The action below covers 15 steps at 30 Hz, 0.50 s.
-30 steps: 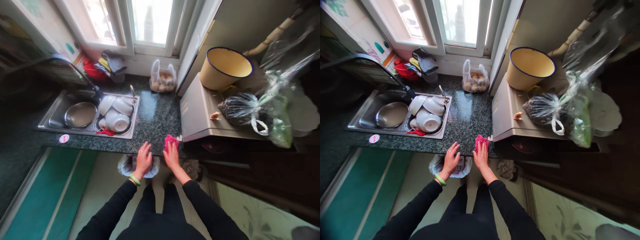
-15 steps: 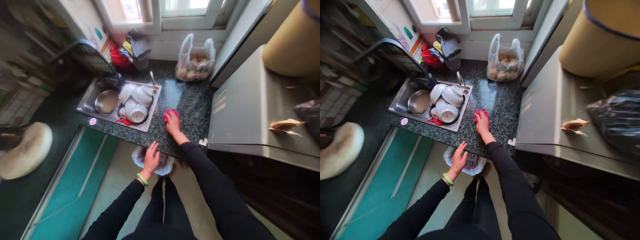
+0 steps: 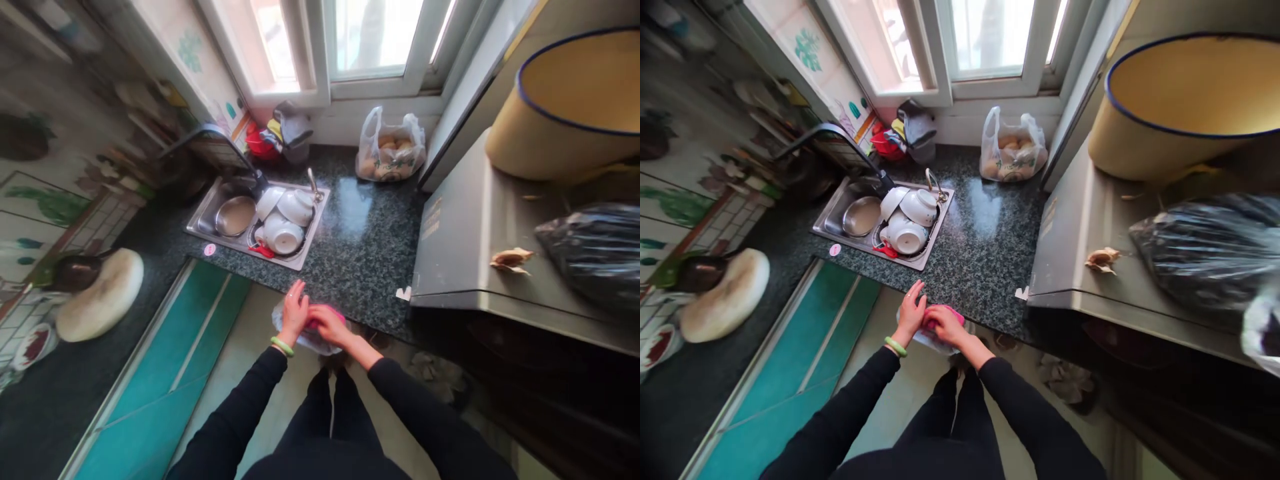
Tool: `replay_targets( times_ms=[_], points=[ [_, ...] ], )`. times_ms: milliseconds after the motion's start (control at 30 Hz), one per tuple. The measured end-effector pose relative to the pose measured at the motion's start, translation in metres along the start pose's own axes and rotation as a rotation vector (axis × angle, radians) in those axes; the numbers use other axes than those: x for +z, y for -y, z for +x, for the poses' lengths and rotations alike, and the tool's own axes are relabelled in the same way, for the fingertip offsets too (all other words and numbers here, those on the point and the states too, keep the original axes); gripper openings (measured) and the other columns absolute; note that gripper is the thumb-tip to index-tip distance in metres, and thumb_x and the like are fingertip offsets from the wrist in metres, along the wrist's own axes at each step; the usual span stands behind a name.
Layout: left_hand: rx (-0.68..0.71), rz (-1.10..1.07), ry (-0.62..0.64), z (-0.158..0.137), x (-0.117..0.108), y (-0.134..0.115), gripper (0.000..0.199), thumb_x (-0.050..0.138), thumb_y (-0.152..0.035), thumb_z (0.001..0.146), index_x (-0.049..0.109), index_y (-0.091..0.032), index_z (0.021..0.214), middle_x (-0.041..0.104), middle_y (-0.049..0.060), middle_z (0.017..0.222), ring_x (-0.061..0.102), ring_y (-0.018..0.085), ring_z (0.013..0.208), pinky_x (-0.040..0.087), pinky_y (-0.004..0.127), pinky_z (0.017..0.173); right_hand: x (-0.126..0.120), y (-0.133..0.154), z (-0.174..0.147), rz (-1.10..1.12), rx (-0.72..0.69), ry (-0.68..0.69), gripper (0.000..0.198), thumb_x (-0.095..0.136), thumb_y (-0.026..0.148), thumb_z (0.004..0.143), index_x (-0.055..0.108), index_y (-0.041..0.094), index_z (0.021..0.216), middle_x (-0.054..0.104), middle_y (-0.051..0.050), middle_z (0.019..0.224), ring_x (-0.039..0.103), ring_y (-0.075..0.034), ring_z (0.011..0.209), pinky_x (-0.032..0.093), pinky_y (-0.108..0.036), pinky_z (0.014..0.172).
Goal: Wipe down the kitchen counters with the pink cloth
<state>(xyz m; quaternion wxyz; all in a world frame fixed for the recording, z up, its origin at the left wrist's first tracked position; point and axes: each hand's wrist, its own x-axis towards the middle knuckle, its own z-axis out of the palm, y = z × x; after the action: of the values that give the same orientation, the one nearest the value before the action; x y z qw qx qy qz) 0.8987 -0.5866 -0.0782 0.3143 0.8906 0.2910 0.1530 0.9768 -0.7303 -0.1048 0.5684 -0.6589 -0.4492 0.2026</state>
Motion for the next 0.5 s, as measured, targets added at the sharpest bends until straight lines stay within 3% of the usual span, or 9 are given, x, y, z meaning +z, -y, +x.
replay_targets(
  times_ms=[100,167,200,267,333,433,500],
  points=[
    [0.084,0.164,0.180,0.020,0.005,-0.008,0.050,0.057,-0.020,0.095,0.059,-0.020,0.146,0.050,0.015,0.161,0.043,0.029,0.153,0.037,0.051,0.127,-0.038,0.002,-0.029,-0.145,0.102,-0.343,0.047,0.042,0.003,0.076,0.076,0.024,0.102,0.074,-0.008,0.124,0.064,-0.023,0.126,0.050,-0.045,0.112],
    [0.152,0.314,0.354,0.038,0.009,-0.016,0.068,0.072,-0.023,0.089,0.052,-0.023,0.154,0.035,0.015,0.170,0.029,0.036,0.160,0.032,0.055,0.128,-0.056,-0.008,-0.056,-0.364,0.225,-0.574,0.048,0.043,0.008,0.085,0.071,0.020,0.122,0.066,-0.013,0.140,0.053,-0.027,0.141,0.043,-0.054,0.119],
    [0.183,0.393,0.445,0.048,0.011,-0.022,0.081,0.080,-0.025,0.083,0.047,-0.026,0.157,0.028,0.015,0.173,0.022,0.039,0.161,0.029,0.058,0.128,-0.059,-0.014,-0.070,-0.480,0.286,-0.621,0.049,0.046,0.013,0.089,0.066,0.018,0.134,0.059,-0.017,0.149,0.047,-0.031,0.147,0.040,-0.058,0.120],
    [0.230,0.537,0.601,0.067,0.017,-0.032,0.104,0.091,-0.028,0.073,0.037,-0.031,0.162,0.017,0.015,0.176,0.014,0.044,0.162,0.026,0.065,0.126,-0.056,-0.028,-0.096,-0.662,0.393,-0.601,0.058,0.052,0.023,0.093,0.051,0.015,0.151,0.044,-0.021,0.162,0.035,-0.036,0.155,0.038,-0.063,0.121],
    [0.240,0.637,0.699,0.081,0.023,-0.042,0.118,0.095,-0.030,0.066,0.030,-0.034,0.165,0.010,0.017,0.177,0.011,0.048,0.161,0.028,0.071,0.121,-0.049,-0.042,-0.106,-0.766,0.481,-0.556,0.068,0.054,0.031,0.095,0.039,0.021,0.160,0.034,-0.019,0.168,0.028,-0.038,0.159,0.037,-0.063,0.122],
    [0.224,0.706,0.742,0.091,0.030,-0.050,0.126,0.096,-0.031,0.065,0.023,-0.033,0.167,0.004,0.022,0.176,0.010,0.053,0.159,0.034,0.076,0.114,-0.058,-0.059,-0.079,-0.836,0.559,-0.598,0.069,0.052,0.033,0.097,0.032,0.028,0.163,0.029,-0.014,0.172,0.023,-0.039,0.161,0.035,-0.065,0.124],
    [0.219,0.722,0.747,0.092,0.033,-0.051,0.128,0.097,-0.031,0.064,0.021,-0.032,0.167,0.003,0.023,0.176,0.009,0.055,0.159,0.036,0.076,0.113,-0.080,-0.070,-0.043,-0.854,0.583,-0.621,0.068,0.053,0.031,0.097,0.035,0.021,0.162,0.027,-0.019,0.172,0.021,-0.040,0.160,0.033,-0.064,0.124]
  ],
)
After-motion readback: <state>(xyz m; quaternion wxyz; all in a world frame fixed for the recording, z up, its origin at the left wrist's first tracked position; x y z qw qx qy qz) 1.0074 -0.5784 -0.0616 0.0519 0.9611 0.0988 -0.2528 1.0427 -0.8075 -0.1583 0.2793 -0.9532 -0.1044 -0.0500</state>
